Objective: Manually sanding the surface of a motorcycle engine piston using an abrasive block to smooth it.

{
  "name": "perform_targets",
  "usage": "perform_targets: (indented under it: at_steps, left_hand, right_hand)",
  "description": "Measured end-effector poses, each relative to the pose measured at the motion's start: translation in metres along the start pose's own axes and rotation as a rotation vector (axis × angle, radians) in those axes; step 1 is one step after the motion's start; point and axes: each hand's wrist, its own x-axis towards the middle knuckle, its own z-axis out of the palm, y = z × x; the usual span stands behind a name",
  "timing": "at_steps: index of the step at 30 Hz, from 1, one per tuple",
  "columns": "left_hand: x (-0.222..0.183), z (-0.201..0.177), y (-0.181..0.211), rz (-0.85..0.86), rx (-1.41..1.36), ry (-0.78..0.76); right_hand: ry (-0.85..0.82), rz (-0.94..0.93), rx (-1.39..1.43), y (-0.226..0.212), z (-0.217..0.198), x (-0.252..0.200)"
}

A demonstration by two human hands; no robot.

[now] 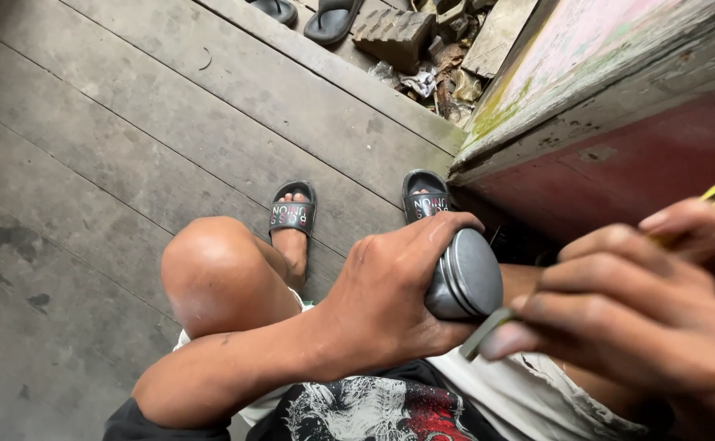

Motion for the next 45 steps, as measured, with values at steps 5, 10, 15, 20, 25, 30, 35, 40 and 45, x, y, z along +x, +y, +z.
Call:
perform_targets:
  at_steps: [5,10,15,20,25,30,35,40,45]
  left_hand:
    - [0.0,0.001,0.0,-0.003,0.007,0.009]
    - [0.0,0.003,0.0,-0.021,0.014,0.006]
    - [0.0,0.004,0.0,-0.023,0.03,0.017]
    - [0.001,0.002,0.001,-0.037,0.032,-0.01]
    - [0.0,0.004,0.0,-0.028,0.042,0.008]
    - [0.0,0.003,0.0,-0.039,0.045,-0.005]
    - [0.002,-0.001,0.005,-0.069,0.024,-0.039]
    - [0.001,0.004,0.0,-0.072,0.099,0.003]
    - [0.0,0.007,0.001,-0.061,0.195,0.018]
  right_hand:
    - [0.034,0.004,0.05,0.022,-0.003,-0.009]
    - [-0.017,-0.05,-0.02,0.006,-0.006,0.001]
    - [0.042,0.001,-0.017,0.012,0.001,-0.007]
    - [-0.083,0.034,0.024,-0.005,-0.014,0.006]
    - [0.08,-0.008,0.007,0.001,0.003,-0.002]
    - [-0.068,0.057,-0.001,0.008,-0.007,-0.006]
    - [-0.049,-0.038,-0.049,-0.014,-0.009,0.008]
    - [0.051,0.028,0.044,0.018,0.003,-0.009]
    - [0.048,-0.021,0.021,0.001,0.001,0.005]
